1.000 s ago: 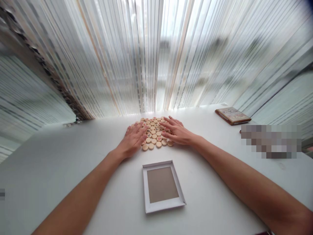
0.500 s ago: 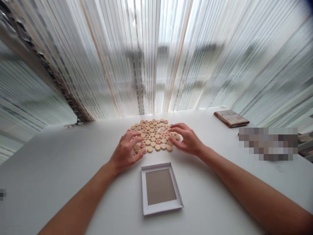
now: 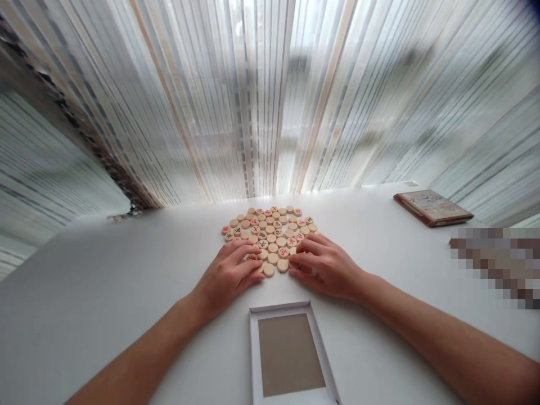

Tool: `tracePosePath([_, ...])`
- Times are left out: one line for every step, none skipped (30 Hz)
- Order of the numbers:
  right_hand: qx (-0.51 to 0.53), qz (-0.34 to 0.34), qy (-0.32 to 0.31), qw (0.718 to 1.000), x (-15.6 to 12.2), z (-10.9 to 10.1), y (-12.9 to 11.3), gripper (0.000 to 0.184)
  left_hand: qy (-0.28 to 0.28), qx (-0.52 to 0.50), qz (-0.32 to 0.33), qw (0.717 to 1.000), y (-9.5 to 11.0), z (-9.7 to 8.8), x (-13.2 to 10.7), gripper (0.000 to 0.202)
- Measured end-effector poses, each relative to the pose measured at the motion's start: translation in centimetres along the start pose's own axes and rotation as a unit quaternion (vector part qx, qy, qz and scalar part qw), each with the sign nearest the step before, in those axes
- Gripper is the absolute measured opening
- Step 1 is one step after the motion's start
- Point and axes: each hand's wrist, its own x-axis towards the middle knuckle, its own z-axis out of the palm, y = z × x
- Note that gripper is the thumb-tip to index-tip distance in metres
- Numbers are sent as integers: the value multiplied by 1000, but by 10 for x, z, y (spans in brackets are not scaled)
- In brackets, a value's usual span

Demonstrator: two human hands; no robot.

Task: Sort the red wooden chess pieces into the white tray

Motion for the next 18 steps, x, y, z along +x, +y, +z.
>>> tracePosePath([-4, -6, 1, 1000, 1, 0, -2, 10, 2, 16, 8, 1000, 1, 0, 1, 13])
tracePosePath([-9, -12, 2, 1000, 2, 0, -3, 10, 5, 33, 15, 999, 2, -1, 2, 14])
tracePosePath([-16, -16, 2, 1000, 3, 1, -5, 11, 9, 51, 19, 998, 4, -1, 2, 14])
tracePosePath([-25, -20, 0, 999, 3, 0, -7, 12, 11, 68, 21, 997, 5, -2, 3, 15])
tracePosePath([-36, -25, -1, 999, 4, 0, -8, 13, 11, 83, 22, 996, 6, -2, 4, 17])
tracePosePath([-49, -31, -2, 998, 4, 0, -10, 14, 9, 94, 20, 995, 7, -2, 5, 18])
tracePosePath([-64, -37, -3, 997, 5, -1, -11, 15, 7, 100, 17, 995, 7, -2, 5, 20])
tracePosePath([-77, -44, -4, 996, 5, -1, -12, 16, 6, 102, 12, 995, 8, -2, 6, 21])
tracePosePath([-89, -48, -6, 995, 5, -2, -13, 17, 6, 101, 5, 995, 8, -2, 6, 21])
tracePosePath([-97, -49, -8, 994, 4, -2, -13, 18, 6, 98, -3, 995, 7, -2, 5, 22])
tracePosePath([-100, -46, -12, 994, 4, -2, -13, 20, 7, 93, -9, 996, 7, -2, 5, 22])
tracePosePath([-96, -40, -15, 994, 4, -1, -13, 21, 9, 87, -16, 996, 6, -2, 4, 23])
tracePosePath([-84, -30, -17, 996, 3, -1, -12, 22, 11, 79, -22, 997, 6, -2, 4, 23])
tracePosePath([-59, -14, -13, 998, 2, 0, -12, 22, 14, 69, -28, 997, 5, -2, 3, 23])
tracePosePath([-25, 5, -5, 1000, 2, 2, -11, 21, 16, 57, -35, 998, 5, -2, 3, 23])
tracePosePath([13, 25, 5, 1000, 1, 3, -10, 20, 17, 43, -42, 998, 4, -2, 3, 23])
tracePosePath([47, 44, 16, 998, 1, 4, -9, 18, 16, 28, -47, 998, 4, -2, 3, 23])
tracePosePath([75, 61, 25, 995, 1, 5, -8, 16, 15, 14, -50, 999, 4, -2, 3, 23])
